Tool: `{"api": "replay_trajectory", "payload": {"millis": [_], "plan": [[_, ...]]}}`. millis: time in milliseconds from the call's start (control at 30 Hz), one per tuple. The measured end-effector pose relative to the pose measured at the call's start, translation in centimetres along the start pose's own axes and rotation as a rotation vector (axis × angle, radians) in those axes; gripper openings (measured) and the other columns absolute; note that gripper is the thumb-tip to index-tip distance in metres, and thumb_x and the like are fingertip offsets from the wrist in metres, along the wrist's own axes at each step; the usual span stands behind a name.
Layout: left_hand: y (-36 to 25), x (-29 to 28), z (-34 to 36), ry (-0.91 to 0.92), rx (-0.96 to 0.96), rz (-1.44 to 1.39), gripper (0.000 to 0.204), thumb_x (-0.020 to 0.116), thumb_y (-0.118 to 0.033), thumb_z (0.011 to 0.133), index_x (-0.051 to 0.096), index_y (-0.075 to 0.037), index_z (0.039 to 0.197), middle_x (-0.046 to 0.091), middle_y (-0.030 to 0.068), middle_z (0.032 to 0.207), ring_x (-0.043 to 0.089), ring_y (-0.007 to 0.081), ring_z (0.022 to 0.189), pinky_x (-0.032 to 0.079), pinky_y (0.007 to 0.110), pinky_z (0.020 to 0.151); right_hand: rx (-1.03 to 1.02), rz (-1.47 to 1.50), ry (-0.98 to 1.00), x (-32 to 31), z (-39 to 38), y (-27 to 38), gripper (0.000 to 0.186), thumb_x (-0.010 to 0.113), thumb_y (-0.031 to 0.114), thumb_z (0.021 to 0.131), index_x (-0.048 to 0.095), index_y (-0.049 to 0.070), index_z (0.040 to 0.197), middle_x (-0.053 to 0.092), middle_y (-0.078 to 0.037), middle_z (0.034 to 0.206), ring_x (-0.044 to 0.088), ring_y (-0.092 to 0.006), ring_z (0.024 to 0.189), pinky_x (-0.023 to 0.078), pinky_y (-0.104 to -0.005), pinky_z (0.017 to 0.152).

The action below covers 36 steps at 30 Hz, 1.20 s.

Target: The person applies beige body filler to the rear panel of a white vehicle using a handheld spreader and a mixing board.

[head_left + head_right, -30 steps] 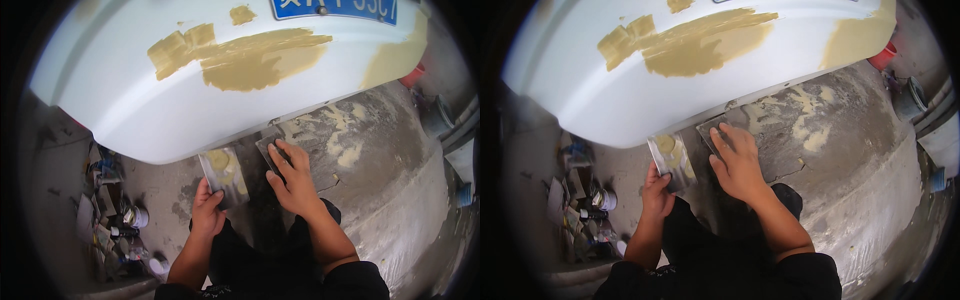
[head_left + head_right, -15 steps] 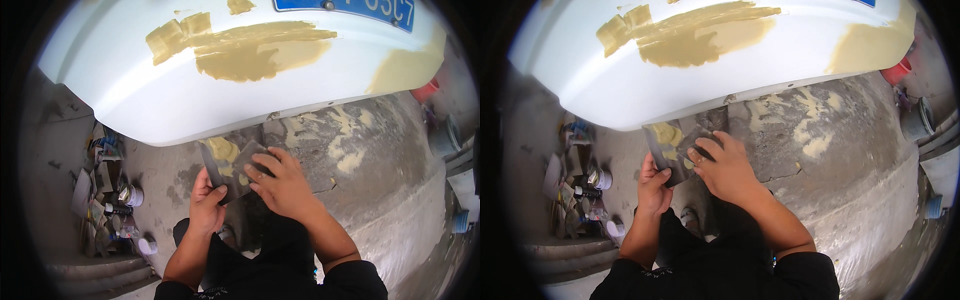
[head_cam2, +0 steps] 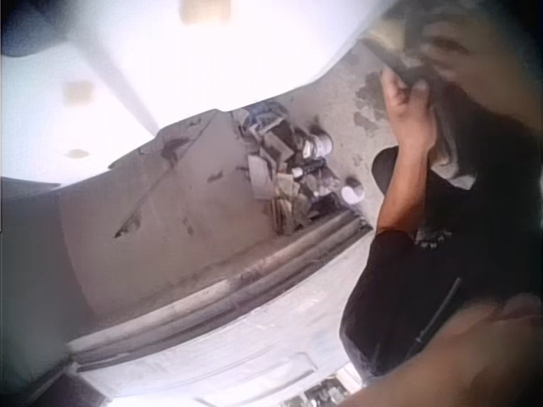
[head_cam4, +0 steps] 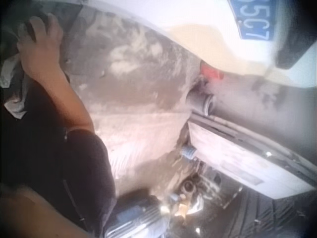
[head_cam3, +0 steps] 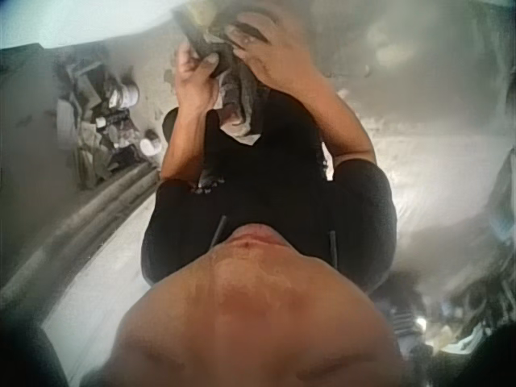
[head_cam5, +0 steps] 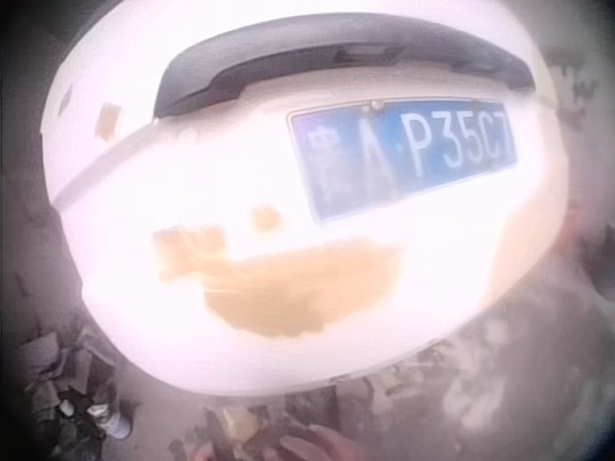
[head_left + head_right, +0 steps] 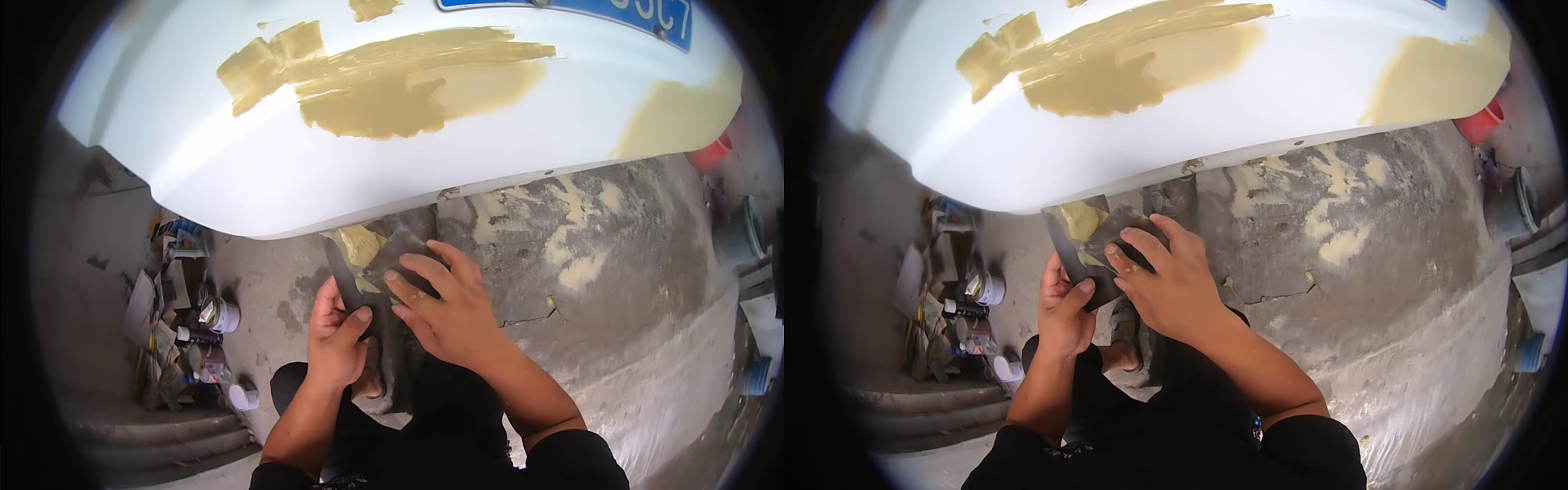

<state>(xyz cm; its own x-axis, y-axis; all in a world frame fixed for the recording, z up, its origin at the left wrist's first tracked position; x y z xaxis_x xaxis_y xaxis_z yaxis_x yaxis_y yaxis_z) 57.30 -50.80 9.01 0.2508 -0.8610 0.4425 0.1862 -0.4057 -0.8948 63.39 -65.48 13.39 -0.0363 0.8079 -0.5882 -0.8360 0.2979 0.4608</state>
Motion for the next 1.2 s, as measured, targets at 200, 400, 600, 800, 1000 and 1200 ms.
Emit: {"api": "replay_trajectory", "payload": {"millis": [200, 400, 600, 800, 1000, 1200], "plan": [[-0.4, -0.8, 2.0, 0.047, 0.219, 0.453, 0.051, 0.046, 0.011, 0.091, 0.038, 0.002, 0.141, 0.057, 0.0095, 0.125, 0.056, 0.017, 0.113, 0.042, 0.03, 0.098, 0.114, 0.135, 0.036, 0.4, -1.9, -4.6, 0.034, 0.071, 0.016, 0.079, 0.067, 0.012, 0.112, 0.054, -0.008, 0.127, 0.048, -0.0398, 0.117, 0.041, -0.0499, 0.093], [3.4, -4.4, 4.7, 0.02, 0.017, 0.095, 0.048, 0.047, 0.01, 0.09, 0.042, 0.0, 0.136, 0.06, 0.0082, 0.123, 0.057, 0.0158, 0.112, 0.044, 0.032, 0.098, 0.263, -0.216, -0.339, -5.3, 1.9, -6.8, 0.043, 0.068, 0.014, 0.08, 0.061, 0.008, 0.122, 0.05, -0.013, 0.134, 0.043, -0.0434, 0.118, 0.034, -0.0519, 0.099], [8.1, -5.9, 5.1, 0.007, -0.199, -0.026, 0.043, 0.051, 0.006, 0.092, 0.046, -0.001, 0.134, 0.06, 0.0077, 0.123, 0.058, 0.0159, 0.111, 0.045, 0.031, 0.096, 0.153, -0.52, -0.438, -6.4, 8.2, -5.6, 0.049, 0.066, 0.014, 0.081, 0.058, 0.013, 0.129, 0.046, -0.011, 0.139, 0.04, -0.0459, 0.117, 0.034, -0.0542, 0.096], [10.9, -8.3, 5.0, -0.025, -0.279, 0.104, 0.034, 0.052, 0.001, 0.094, 0.051, 0.001, 0.128, 0.064, 0.0071, 0.116, 0.059, 0.0122, 0.105, 0.045, 0.028, 0.093, 0.12, -0.547, -0.457, -5.0, 10.4, -4.9, 0.05, 0.066, 0.013, 0.08, 0.057, 0.013, 0.13, 0.043, -0.012, 0.141, 0.04, -0.0459, 0.116, 0.037, -0.055, 0.092], [11.5, -7.8, 5.7, 0.006, -0.292, 0.135, 0.031, 0.052, -0.001, 0.095, 0.053, 0.001, 0.126, 0.065, 0.0056, 0.113, 0.059, 0.0102, 0.101, 0.045, 0.026, 0.091, 0.162, -0.637, -0.413, -2.9, 10.9, -4.4, 0.056, 0.07, 0.012, 0.077, 0.056, 0.015, 0.131, 0.044, -0.01, 0.14, 0.039, -0.0433, 0.119, 0.034, -0.0549, 0.096], [12.0, -8.8, 6.0, 0.011, -0.281, 0.141, 0.03, 0.052, -0.001, 0.096, 0.053, 0.001, 0.125, 0.065, 0.0049, 0.111, 0.059, 0.0102, 0.099, 0.045, 0.025, 0.09, 0.177, -0.573, -0.398, -4.0, 10.5, -3.2, 0.055, 0.069, 0.01, 0.077, 0.056, 0.015, 0.13, 0.043, -0.01, 0.14, 0.038, -0.0436, 0.119, 0.033, -0.0545, 0.096]]}}
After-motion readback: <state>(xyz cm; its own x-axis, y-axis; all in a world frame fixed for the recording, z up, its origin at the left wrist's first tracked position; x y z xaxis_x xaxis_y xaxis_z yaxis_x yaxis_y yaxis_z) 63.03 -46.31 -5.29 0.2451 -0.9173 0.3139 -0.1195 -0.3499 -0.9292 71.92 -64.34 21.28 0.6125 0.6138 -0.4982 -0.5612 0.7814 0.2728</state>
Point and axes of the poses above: each hand's wrist, its own z-axis towards the middle knuckle, its own x-axis out of the palm, y = z × x, the point moved 8 cm from there along z, towards the middle knuckle
